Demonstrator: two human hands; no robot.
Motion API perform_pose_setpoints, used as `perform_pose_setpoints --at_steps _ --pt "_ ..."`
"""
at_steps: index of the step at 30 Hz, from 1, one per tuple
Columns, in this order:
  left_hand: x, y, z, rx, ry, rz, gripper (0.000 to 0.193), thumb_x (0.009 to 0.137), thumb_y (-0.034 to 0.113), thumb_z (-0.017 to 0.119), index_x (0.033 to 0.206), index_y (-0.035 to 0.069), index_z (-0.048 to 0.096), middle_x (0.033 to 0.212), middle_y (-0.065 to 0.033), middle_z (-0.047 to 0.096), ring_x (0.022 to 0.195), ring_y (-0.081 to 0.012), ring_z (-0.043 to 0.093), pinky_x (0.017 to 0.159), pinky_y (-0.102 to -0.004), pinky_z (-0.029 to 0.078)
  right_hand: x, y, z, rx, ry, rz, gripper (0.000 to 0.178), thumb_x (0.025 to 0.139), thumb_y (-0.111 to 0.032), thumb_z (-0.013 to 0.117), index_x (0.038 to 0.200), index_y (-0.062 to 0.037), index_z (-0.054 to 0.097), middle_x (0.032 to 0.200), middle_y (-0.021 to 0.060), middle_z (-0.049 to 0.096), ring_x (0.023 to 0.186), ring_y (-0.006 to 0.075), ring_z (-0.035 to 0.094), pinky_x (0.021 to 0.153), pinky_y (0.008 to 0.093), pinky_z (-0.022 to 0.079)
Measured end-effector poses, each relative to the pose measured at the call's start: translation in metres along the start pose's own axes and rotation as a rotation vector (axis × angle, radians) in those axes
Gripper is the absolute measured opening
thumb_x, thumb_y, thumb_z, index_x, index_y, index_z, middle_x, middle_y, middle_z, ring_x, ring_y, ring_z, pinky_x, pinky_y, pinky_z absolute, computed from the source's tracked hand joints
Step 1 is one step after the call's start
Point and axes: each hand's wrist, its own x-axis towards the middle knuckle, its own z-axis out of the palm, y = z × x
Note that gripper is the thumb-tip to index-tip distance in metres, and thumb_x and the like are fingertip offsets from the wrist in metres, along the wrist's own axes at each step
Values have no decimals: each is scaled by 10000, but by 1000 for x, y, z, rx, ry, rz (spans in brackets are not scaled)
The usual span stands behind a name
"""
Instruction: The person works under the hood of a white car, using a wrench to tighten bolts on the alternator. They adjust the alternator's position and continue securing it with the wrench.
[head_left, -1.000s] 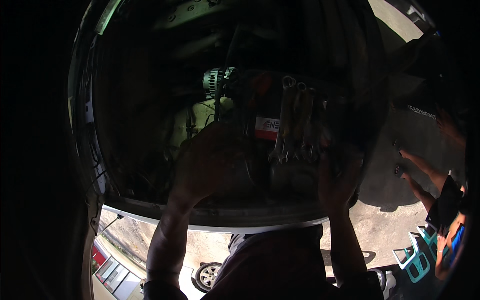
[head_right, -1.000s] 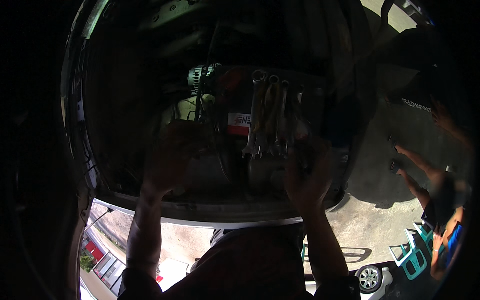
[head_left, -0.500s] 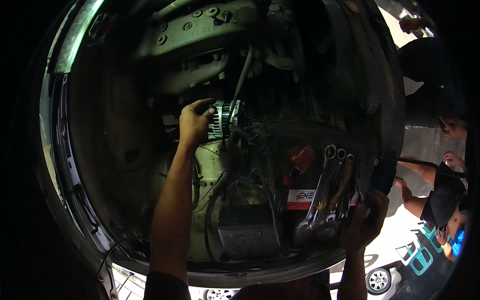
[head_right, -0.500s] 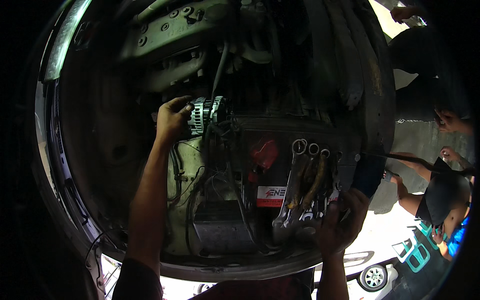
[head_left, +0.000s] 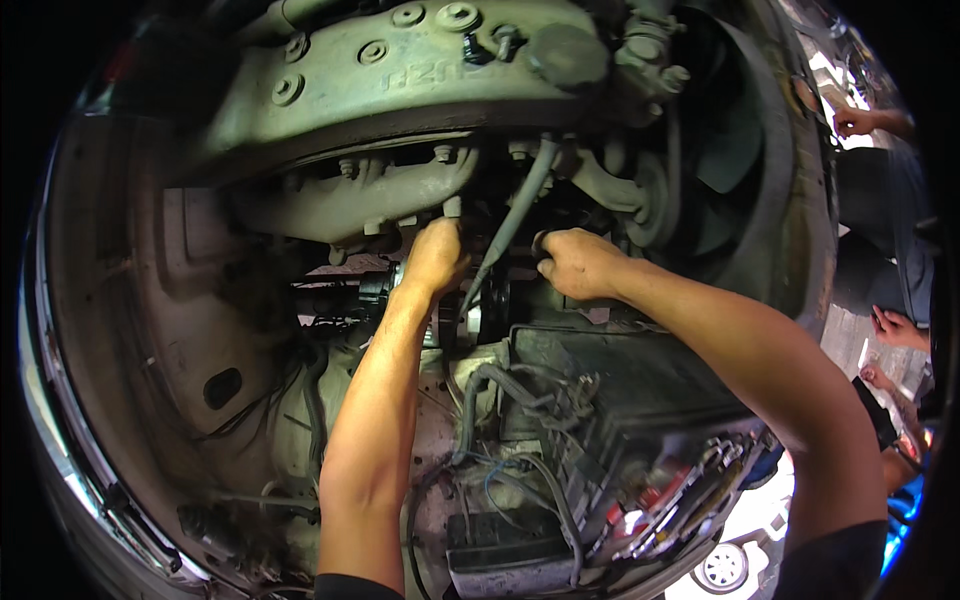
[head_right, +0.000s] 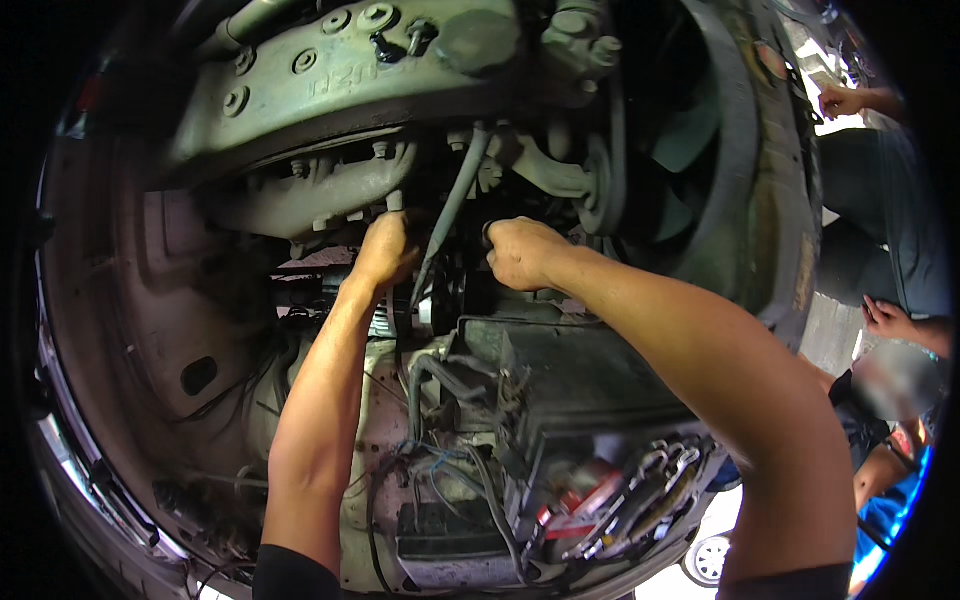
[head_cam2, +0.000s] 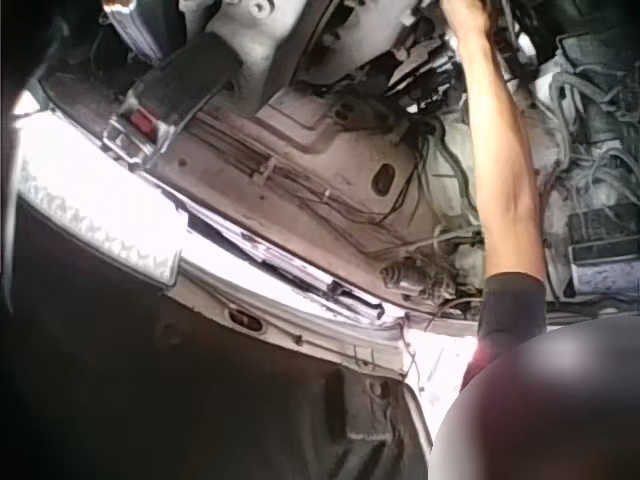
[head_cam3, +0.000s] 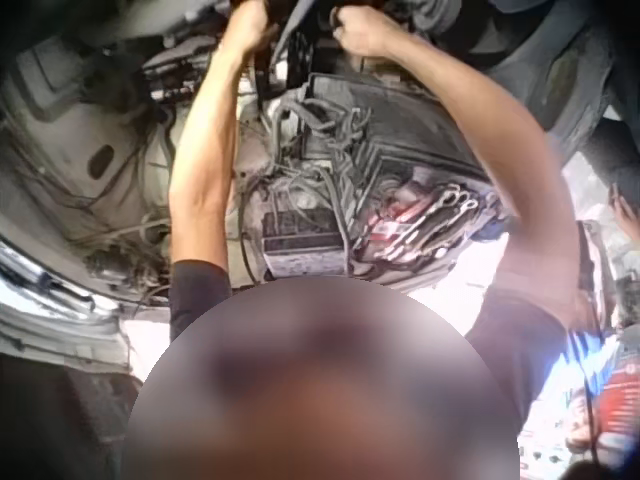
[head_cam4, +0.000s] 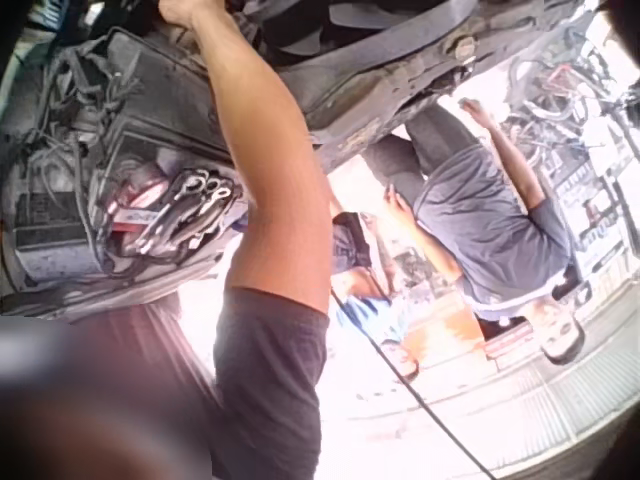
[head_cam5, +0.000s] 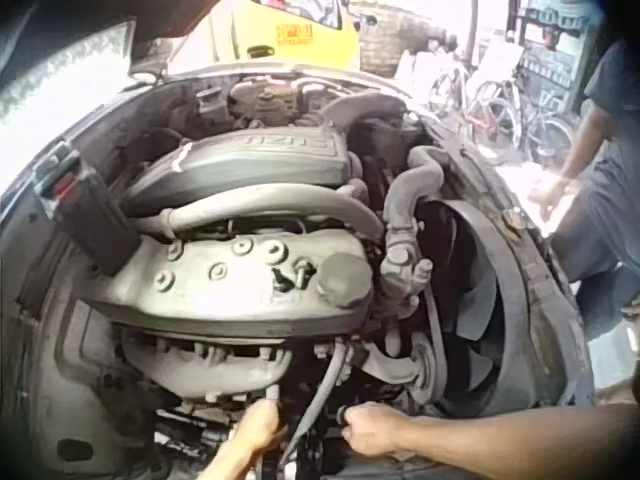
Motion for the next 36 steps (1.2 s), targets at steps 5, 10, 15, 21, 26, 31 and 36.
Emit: perform_pose_setpoints --at_steps 5,10,15,21,26,31,36 --pt "22 -16 11 100 -246 -183 405 855 168 685 1227 52 574 1069 -249 669 1045 -420 632 874 -444 526 74 18 56 625 110 -21 279 933 -66 586 1198 14 623 936 105 699 888 169 655 826 308 516" --pt "31 -22 23 9 -269 -251 484 884 170 648 1342 104 505 1128 -244 655 1067 -380 640 900 -435 519 97 25 76 763 259 -110 234 893 -106 700 738 -22 545 675 61 606 659 126 625 582 295 528" --pt "38 -25 24 26 -299 -203 644 846 140 652 1430 182 384 1282 -251 574 1158 -418 583 956 -466 500 114 32 76 938 177 -13 155 874 34 589 998 86 668 827 147 704 642 182 668 581 295 555" --pt "38 -36 33 58 -300 -263 620 891 244 637 1446 227 361 1375 -245 517 1214 -435 548 1018 -482 470 148 76 106 653 179 -156 233 862 -132 689 937 86 652 870 210 695 741 275 690 669 361 562" --pt "46 -57 43 71 -322 -339 563 916 288 621 1413 111 424 1341 -272 536 1229 -436 537 1063 -456 436 180 102 131 491 175 -159 395 789 -282 728 910 88 664 942 282 681 928 390 679 821 429 542" --pt "58 -67 48 123 -425 -357 446 905 272 639 1249 -3 573 1237 -265 604 1171 -390 587 987 -423 483 182 88 135 444 295 -219 341 760 -238 681 893 75 682 918 283 683 929 396 683 830 438 547" --pt "71 -74 56 55 -518 -213 410 876 347 683 1033 -29 721 1021 -235 712 940 -267 672 878 -380 514 166 74 135 394 462 -315 209 768 -171 631 849 12 692 874 246 684 903 423 662 809 459 545"
